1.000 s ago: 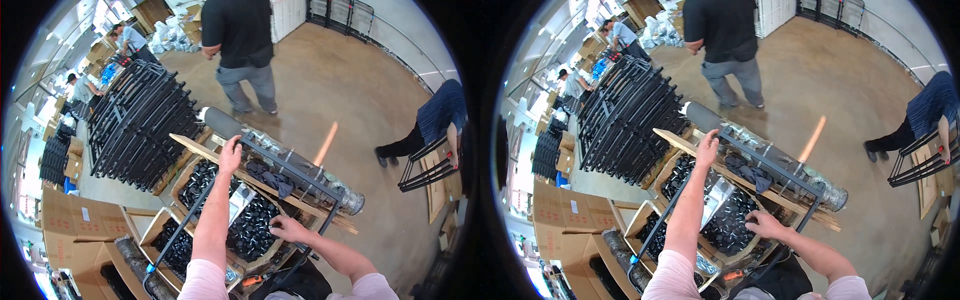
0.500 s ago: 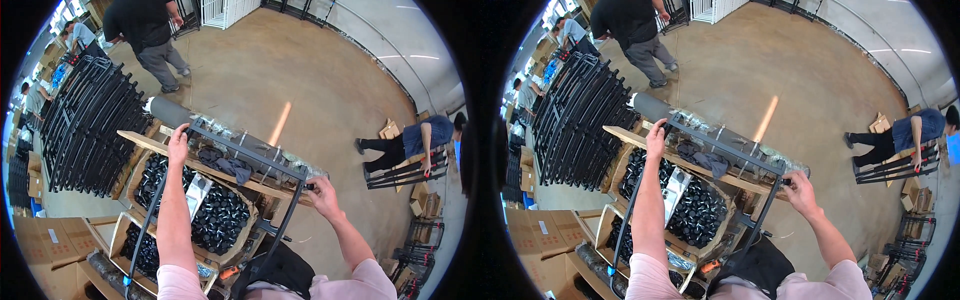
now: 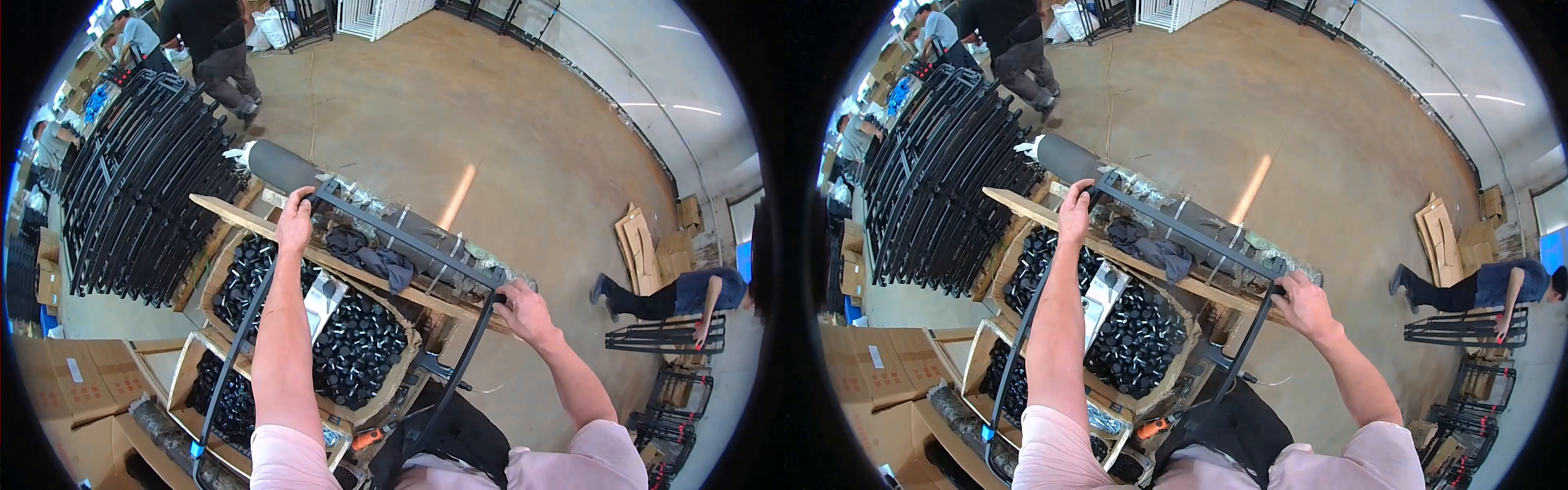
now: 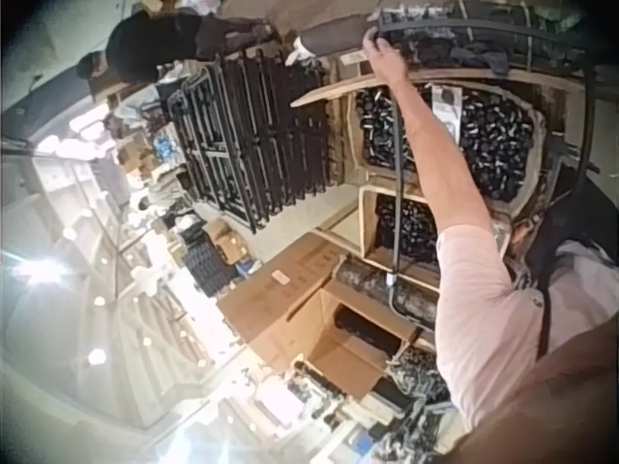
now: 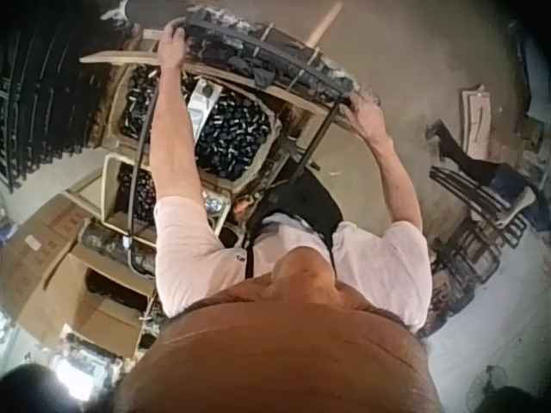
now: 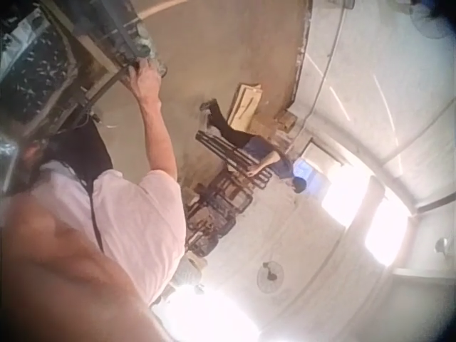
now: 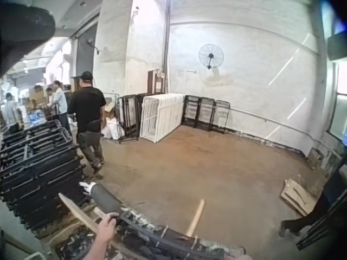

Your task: Assemble the main body of a leaf blower by connecting internal parts and using an electric screwdriver to fasten the casing.

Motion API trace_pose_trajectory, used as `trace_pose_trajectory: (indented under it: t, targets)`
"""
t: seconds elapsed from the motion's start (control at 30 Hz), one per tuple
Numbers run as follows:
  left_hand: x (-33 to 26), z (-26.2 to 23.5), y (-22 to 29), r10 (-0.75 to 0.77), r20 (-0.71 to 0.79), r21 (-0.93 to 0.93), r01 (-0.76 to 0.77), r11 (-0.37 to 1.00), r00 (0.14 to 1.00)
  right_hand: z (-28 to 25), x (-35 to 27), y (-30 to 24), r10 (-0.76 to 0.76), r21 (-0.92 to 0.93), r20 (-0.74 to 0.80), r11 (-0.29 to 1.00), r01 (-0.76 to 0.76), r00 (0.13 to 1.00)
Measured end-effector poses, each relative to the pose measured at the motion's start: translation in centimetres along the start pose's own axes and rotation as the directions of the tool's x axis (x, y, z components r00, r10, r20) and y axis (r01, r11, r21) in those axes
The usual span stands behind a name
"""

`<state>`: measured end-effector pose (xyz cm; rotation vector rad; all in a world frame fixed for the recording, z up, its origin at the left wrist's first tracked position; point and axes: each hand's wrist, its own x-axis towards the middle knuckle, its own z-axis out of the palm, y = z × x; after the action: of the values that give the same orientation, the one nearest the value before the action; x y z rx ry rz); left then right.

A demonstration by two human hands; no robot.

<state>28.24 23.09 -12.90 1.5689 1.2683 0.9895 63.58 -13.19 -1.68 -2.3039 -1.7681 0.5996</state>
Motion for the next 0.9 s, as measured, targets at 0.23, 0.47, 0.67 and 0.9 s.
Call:
trace_pose_trajectory:
  t: [0.23,0.47,0.67,0.9]
  targets:
    - [0.4,0.0,-0.8,0.15,-0.061,0.12,-0.142,0.983,0.987,0.2,1.3,-1.6,0.1,-0.193,-0.026,0.976,-0.103,0.995]
    - [-0.1,1.0,0.5,-0.056,-0.11,0.174,0.075,0.982,0.992,0.1,1.7,-1.2,0.174,-0.183,0.016,0.969,-0.168,0.985]
    - [0.1,0.4,-0.4,0.051,-0.083,0.144,-0.038,0.989,0.995,-0.8,0.9,-1.0,0.124,-0.263,0.149,0.961,-0.081,0.981]
    - [-0.1,0.8,0.1,-0.006,-0.095,0.202,0.025,0.979,0.995,-1.6,0.6,-2.4,0.038,-0.461,0.074,0.888,0.001,0.997]
